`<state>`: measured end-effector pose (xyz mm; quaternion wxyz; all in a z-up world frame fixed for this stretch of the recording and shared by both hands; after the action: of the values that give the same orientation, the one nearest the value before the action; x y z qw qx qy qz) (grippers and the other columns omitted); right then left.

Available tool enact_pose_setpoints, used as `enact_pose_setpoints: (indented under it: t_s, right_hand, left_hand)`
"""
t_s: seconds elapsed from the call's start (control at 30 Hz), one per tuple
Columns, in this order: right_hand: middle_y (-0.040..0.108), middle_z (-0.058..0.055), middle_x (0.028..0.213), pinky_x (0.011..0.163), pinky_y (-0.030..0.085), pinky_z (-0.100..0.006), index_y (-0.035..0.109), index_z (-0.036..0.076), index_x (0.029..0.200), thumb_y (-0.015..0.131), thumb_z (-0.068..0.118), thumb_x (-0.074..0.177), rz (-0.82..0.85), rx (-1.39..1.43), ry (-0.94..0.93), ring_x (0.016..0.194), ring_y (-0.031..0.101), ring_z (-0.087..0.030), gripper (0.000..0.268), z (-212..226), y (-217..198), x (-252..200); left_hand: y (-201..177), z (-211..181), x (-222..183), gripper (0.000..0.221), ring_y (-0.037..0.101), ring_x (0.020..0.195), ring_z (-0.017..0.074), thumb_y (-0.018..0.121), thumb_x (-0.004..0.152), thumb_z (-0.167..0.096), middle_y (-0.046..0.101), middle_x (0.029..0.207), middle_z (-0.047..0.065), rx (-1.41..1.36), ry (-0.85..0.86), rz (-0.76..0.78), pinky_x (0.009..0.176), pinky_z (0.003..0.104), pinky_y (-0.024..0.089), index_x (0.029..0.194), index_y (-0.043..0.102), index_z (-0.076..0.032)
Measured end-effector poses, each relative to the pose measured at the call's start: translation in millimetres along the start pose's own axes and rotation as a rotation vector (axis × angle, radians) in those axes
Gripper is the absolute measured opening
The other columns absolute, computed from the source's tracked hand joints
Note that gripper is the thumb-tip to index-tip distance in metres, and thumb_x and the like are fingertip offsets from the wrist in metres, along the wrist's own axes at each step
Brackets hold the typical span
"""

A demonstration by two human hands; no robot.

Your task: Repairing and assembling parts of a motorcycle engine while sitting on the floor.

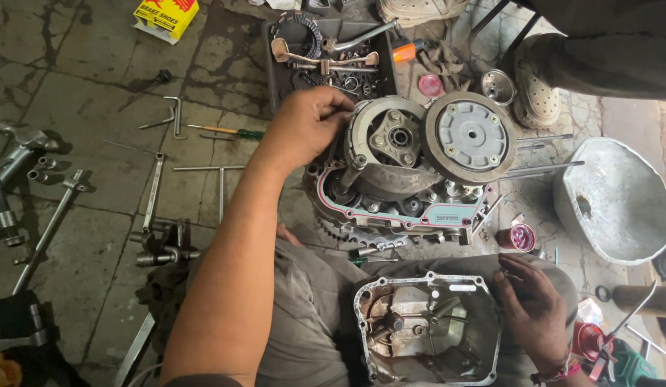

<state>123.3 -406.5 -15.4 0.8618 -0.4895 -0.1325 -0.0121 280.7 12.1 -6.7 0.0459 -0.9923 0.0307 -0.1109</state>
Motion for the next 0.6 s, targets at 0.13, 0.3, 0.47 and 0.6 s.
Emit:
enact_pose_setpoints:
  t_s: [0.13,0.3,0.47,0.6]
  right_hand:
    - [0.074,-0.01,0.121,0.085,0.056,-0.029,0.072,0.005,0.121,0.074,0.016,0.091,0.033,0.067,0.122,0.1,0.074,-0.017,0.032,-10,5,-2]
    - [0.074,-0.01,0.121,0.083,0.057,-0.028,0.072,0.005,0.121,0.074,0.015,0.091,0.038,0.101,0.134,0.096,0.074,-0.015,0.032,-16,8,-2]
    - [0.075,-0.009,0.118,0.082,0.057,-0.027,0.072,0.003,0.122,0.073,0.014,0.092,0.042,0.153,0.13,0.096,0.074,-0.014,0.032,-15,10,-3]
    - [0.075,-0.009,0.117,0.083,0.057,-0.026,0.071,0.003,0.122,0.073,0.015,0.092,0.04,0.154,0.107,0.096,0.073,-0.013,0.032,-16,11,-4]
  left_hand:
    - [-7,-7,-2,0.014,0.067,0.076,0.0065,0.07,0.098,-0.013,0.079,0.089,0.004,0.105,-0.065,-0.072,0.069,0.025,0.054,0.106,0.075,-0.002]
    - [-5,25,3,0.015,0.071,0.079,0.008,0.074,0.09,-0.011,0.08,0.09,0.004,-0.223,-0.108,-0.134,0.072,0.024,0.057,0.101,0.079,-0.001]
    - [-2,41,-1,0.009,0.069,0.072,0.0122,0.078,0.084,-0.01,0.077,0.083,0.005,-0.42,-0.333,-0.212,0.066,0.027,0.056,0.09,0.078,-0.003]
    - [-5,45,4,0.005,0.071,0.072,0.014,0.076,0.08,-0.004,0.077,0.08,0.007,-0.476,-0.326,-0.251,0.07,0.028,0.058,0.084,0.076,0.0]
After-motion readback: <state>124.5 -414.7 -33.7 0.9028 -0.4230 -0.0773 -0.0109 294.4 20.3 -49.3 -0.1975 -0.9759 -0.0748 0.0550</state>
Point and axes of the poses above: each hand's wrist, its own x-axis towards the middle knuckle, its own y-axis out of the palm, z = x × y, the point moved 9 cm from there along x, towards the middle knuckle
